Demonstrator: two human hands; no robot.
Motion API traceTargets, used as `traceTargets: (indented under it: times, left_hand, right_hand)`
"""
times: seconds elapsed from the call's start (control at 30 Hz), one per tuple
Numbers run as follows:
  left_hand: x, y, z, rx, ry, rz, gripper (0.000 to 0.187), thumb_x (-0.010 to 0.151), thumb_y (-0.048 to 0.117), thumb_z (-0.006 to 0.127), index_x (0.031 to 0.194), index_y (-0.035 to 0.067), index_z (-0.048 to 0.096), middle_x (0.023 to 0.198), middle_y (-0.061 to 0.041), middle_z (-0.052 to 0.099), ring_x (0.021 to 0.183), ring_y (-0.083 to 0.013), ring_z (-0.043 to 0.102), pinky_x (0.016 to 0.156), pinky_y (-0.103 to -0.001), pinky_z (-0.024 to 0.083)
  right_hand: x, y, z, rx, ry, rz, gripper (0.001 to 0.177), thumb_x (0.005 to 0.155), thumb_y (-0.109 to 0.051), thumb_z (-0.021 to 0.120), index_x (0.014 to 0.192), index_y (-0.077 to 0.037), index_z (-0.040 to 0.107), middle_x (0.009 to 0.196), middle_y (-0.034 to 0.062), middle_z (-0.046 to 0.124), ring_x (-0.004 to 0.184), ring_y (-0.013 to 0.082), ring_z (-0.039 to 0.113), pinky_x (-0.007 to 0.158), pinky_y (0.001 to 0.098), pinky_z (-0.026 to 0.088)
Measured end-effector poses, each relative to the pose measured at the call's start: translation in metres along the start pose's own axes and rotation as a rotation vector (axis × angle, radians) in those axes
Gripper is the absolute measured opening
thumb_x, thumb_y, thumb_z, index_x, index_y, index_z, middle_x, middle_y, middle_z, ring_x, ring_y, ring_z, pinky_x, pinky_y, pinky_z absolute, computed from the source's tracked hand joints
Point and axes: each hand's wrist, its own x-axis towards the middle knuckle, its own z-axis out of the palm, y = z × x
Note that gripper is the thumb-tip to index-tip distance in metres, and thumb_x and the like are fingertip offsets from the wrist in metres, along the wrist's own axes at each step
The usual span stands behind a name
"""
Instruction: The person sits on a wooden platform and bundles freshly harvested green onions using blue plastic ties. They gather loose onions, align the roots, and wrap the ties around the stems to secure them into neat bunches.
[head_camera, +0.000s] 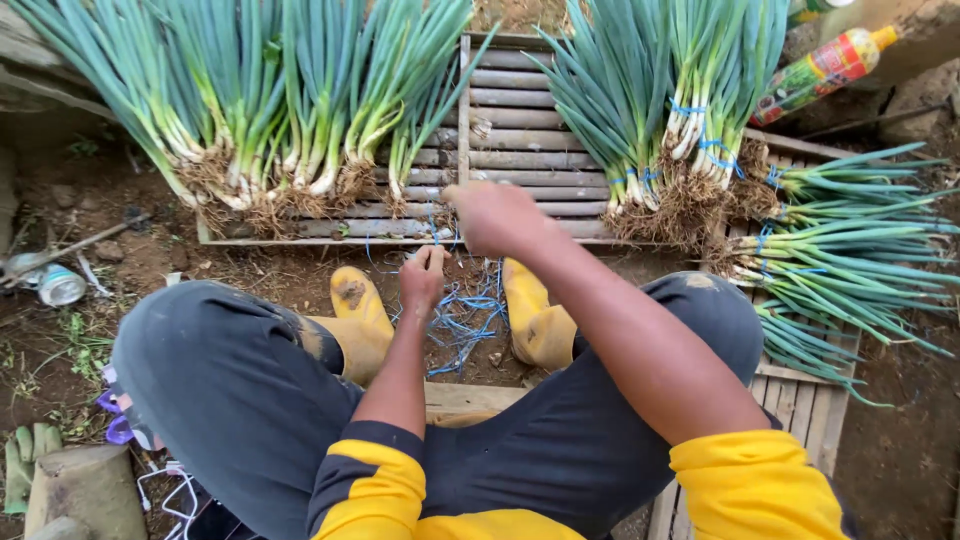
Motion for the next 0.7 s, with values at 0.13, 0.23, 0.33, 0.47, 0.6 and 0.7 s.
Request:
traceTargets:
  times: [0.13, 0.23, 0.33, 0.47, 0.6, 0.7]
  left_hand:
    - [0.028, 0.009, -0.017, -0.086, -0.106, 0.243, 0.019, 0.093, 0.040, 0.064, 0.093, 0.028, 0.079, 0.092, -0.012, 0.074, 0.102, -0.0336, 0.069, 0.092, -0.045, 0.054]
    - [0.020, 0.020, -0.045, -0.079, -0.149, 0.331, 0.019, 0.094, 0.037, 0.066, 0.093, 0.023, 0.078, 0.091, -0.013, 0.074, 0.098, -0.0287, 0.071, 0.090, -0.046, 0.053]
    - [-0.013, 0.051, -0.073, -0.015, -0.194, 0.346, 0.020, 0.094, 0.034, 0.065, 0.088, 0.020, 0.078, 0.088, -0.012, 0.075, 0.096, -0.0279, 0.072, 0.087, -0.045, 0.054]
    - [-0.064, 0.096, -0.119, 0.130, -0.216, 0.256, 0.025, 0.097, 0.043, 0.059, 0.098, 0.028, 0.080, 0.099, -0.008, 0.077, 0.107, -0.0323, 0.070, 0.091, -0.048, 0.054]
    - [-0.066, 0.083, -0.121, 0.061, -0.185, 0.213, 0.031, 0.103, 0.041, 0.053, 0.101, 0.026, 0.080, 0.104, -0.011, 0.077, 0.107, -0.0360, 0.070, 0.095, -0.049, 0.052]
    - [-0.071, 0.077, -0.125, 0.049, -0.111, 0.260, 0.041, 0.107, 0.046, 0.045, 0.119, 0.025, 0.078, 0.103, -0.015, 0.077, 0.101, -0.0377, 0.072, 0.093, -0.053, 0.053]
  right_hand:
    - [-0.001, -0.013, 0.024, 0.040, 0.166, -0.235, 0.059, 0.089, -0.001, 0.058, 0.146, -0.008, 0.044, 0.132, 0.0182, 0.063, 0.114, 0.0438, 0.065, 0.092, 0.0572, 0.057]
    - [0.035, -0.003, 0.069, -0.065, 0.050, -0.205, 0.054, 0.090, -0.014, 0.064, 0.142, -0.015, 0.050, 0.128, 0.0137, 0.065, 0.115, 0.0392, 0.067, 0.094, 0.0552, 0.058]
    - [0.047, 0.000, 0.091, -0.123, -0.109, -0.124, 0.033, 0.088, -0.017, 0.061, 0.121, -0.014, 0.067, 0.110, 0.0143, 0.074, 0.106, 0.0374, 0.073, 0.088, 0.0538, 0.059]
    - [0.022, -0.014, 0.040, -0.013, -0.239, -0.030, 0.024, 0.096, -0.022, 0.060, 0.111, -0.014, 0.077, 0.101, 0.0114, 0.078, 0.100, 0.0327, 0.075, 0.090, 0.0510, 0.058]
    - [0.025, 0.028, 0.015, 0.254, -0.256, -0.111, 0.026, 0.100, -0.030, 0.060, 0.098, -0.020, 0.084, 0.096, 0.0042, 0.080, 0.097, 0.0287, 0.073, 0.098, 0.0434, 0.052]
    - [0.009, 0.037, -0.020, 0.419, -0.151, -0.062, 0.033, 0.090, -0.031, 0.054, 0.082, -0.020, 0.084, 0.090, 0.0105, 0.078, 0.091, 0.0339, 0.070, 0.095, 0.0434, 0.052]
